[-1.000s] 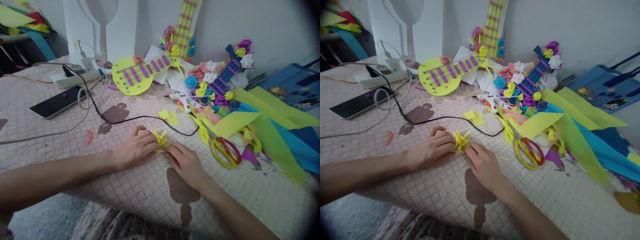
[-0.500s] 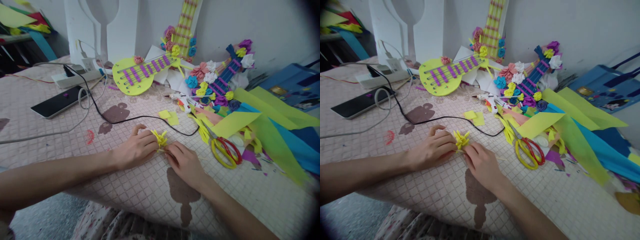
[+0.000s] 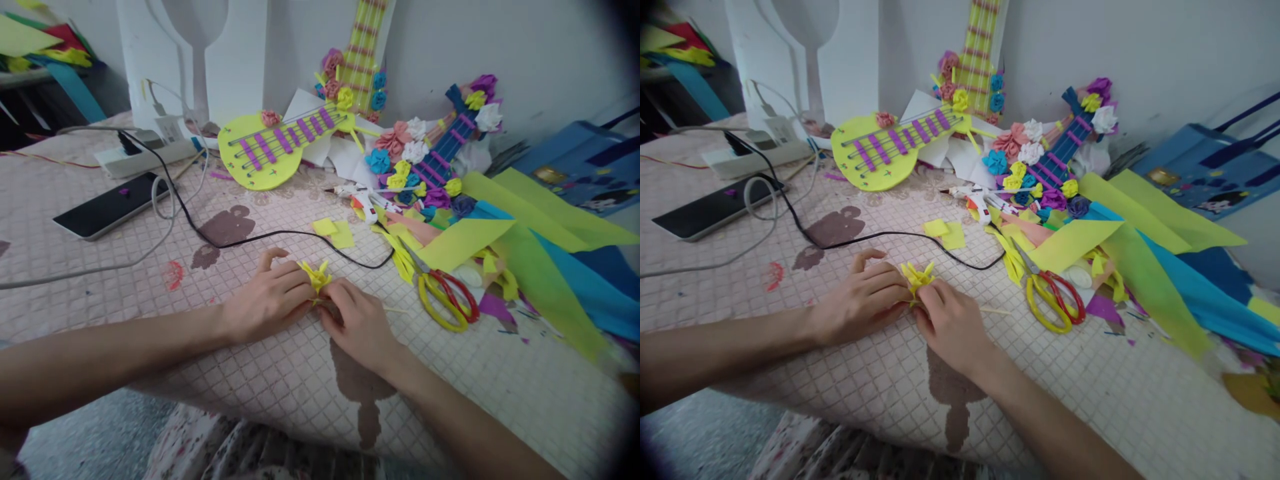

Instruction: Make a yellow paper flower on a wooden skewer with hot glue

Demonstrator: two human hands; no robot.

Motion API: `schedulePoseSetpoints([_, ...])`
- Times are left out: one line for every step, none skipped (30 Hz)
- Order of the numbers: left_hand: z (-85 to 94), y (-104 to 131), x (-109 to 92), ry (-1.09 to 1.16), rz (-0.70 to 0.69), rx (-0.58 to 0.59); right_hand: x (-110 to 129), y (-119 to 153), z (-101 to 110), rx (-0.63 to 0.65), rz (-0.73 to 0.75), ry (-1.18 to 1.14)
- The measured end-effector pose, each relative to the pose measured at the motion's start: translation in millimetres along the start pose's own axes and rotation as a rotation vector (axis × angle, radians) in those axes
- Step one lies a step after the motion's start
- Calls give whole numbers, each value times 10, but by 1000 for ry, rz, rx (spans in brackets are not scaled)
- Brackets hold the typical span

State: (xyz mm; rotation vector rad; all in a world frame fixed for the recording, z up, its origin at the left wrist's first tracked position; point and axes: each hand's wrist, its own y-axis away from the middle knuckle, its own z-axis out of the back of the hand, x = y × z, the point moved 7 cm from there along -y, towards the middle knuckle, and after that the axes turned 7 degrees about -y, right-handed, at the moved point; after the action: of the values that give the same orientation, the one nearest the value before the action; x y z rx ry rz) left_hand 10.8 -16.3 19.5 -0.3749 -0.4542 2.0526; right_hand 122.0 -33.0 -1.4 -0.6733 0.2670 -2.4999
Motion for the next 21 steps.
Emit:
schedulePoseSetpoints([-4,0,0,-1,2,4,3,0,0,-2,1,3])
schedulePoseSetpoints([-9,0,1,-2,3,6,6,-1,1,-2,3,6])
schedulePoseSetpoints([-11,1,4,-3,4,2,10,-2,2,-4,6,9])
schedulePoseSetpoints([-14,2,6,-5,6,-1,13,-2,3,-6,8,12])
schedulePoseSetpoints([-17,3,9,-7,7,-5,18,-2,4,-6,12,14])
schedulePoseSetpoints([-21,5,11,-7,6,-6,21,-2,5,-7,16,15])
schedulePoseSetpoints([-25,8,13,-7,6,-4,23,-2,5,-6,19,16])
schedulePoseSetpoints([-30,11,14,-7,6,-2,23,-2,4,-4,21,15])
schedulePoseSetpoints([-34,14,15,-6,6,1,23,-2,4,-1,22,13])
schedulePoseSetpoints([-40,17,16,-5,6,7,23,-3,3,1,23,12])
schedulePoseSetpoints([-44,20,17,-4,8,11,23,-4,3,4,24,11])
schedulePoseSetpoints([-47,22,19,-4,10,13,23,-6,4,5,24,9])
schedulePoseSetpoints([-49,23,21,-3,13,14,23,-7,5,7,24,7])
schedulePoseSetpoints([-49,23,21,0,15,15,22,-8,6,9,23,5])
schedulePoseSetpoints([-48,22,20,2,15,14,21,-9,5,11,22,4])
schedulePoseSetpoints([-44,19,19,4,16,9,20,-8,6,11,20,1])
schedulePoseSetpoints([-39,17,17,5,15,5,19,-7,5,12,19,-2])
schedulePoseSetpoints([-35,13,15,5,13,3,17,-4,4,12,16,-3])
schedulePoseSetpoints([-31,10,12,4,12,0,14,-1,4,9,14,-1])
schedulePoseSetpoints([-28,8,10,3,11,-3,12,2,3,8,12,2])
schedulePoseSetpoints([-27,6,8,2,10,-3,11,5,1,7,11,6])
